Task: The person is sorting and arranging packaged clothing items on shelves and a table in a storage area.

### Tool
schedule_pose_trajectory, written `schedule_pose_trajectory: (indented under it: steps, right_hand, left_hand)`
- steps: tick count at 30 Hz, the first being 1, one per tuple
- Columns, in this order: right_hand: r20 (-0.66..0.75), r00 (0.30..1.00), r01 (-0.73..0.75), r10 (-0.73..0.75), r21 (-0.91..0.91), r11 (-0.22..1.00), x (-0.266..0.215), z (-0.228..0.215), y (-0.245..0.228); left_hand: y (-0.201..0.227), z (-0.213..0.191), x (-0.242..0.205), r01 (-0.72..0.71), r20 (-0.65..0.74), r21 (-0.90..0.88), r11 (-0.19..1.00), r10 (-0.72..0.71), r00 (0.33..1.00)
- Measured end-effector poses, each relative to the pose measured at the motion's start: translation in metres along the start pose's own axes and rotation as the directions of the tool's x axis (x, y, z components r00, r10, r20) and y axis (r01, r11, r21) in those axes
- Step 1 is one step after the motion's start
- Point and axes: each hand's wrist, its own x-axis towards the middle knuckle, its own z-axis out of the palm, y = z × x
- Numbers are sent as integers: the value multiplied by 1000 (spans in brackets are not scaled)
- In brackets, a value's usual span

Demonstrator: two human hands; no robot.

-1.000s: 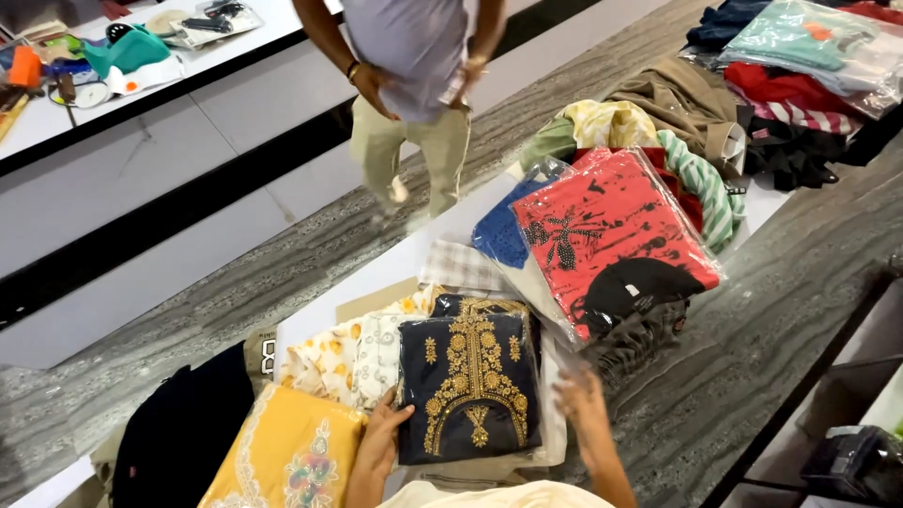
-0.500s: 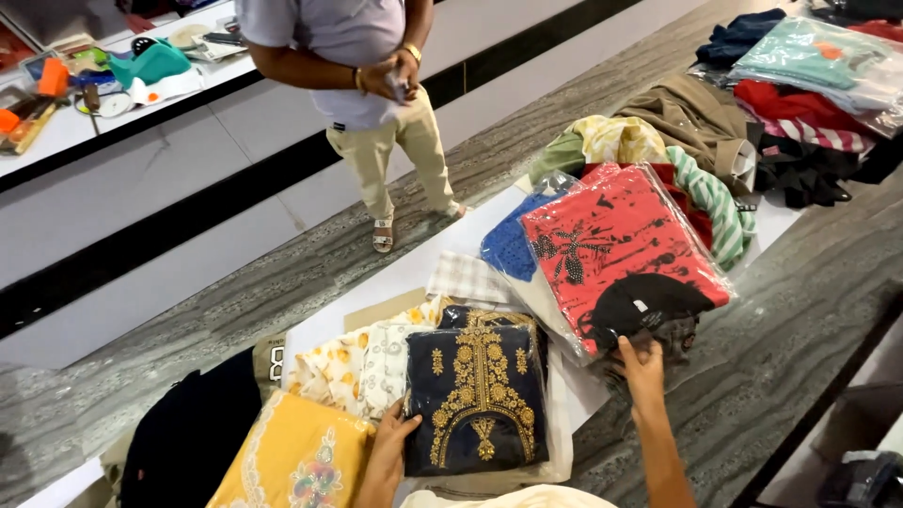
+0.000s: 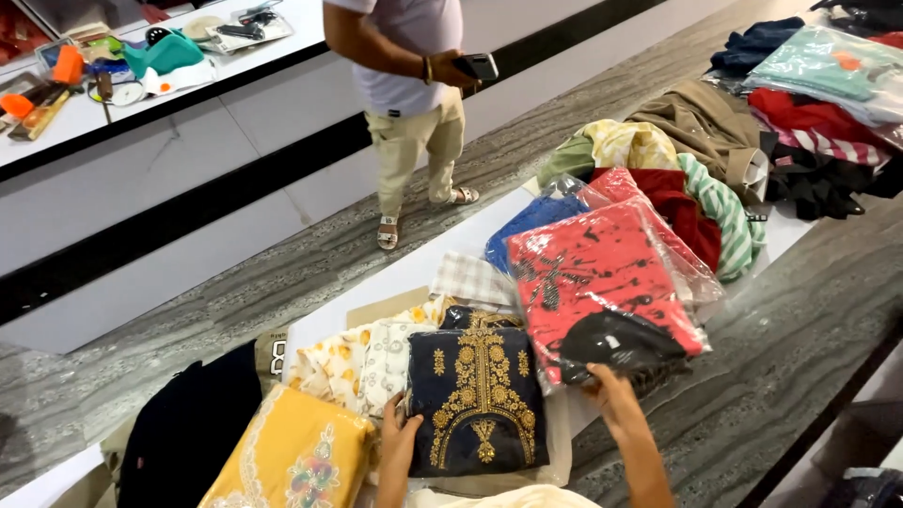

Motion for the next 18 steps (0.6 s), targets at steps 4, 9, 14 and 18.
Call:
schedule_pose_trajectory:
  steps: [4,9,14,18]
  right_hand:
    - [2,988,-157,157,8,988,-19,17,1]
    - [83,991,-106,103,40,994,-41,36,-2]
    - [157,955,-256,254,-2,967,-84,77,11]
    - [355,810,-523,467,76,849,-122,116,26]
  left_hand:
    - [58,47,-50,-188,-48,335,923,216,975]
    - [102,86,-87,-386,163,906,172,700,695]
    - [55,76,-57,-141,202,350,926,73,977]
    - [37,76,-49,345,188,15,938,-342,921]
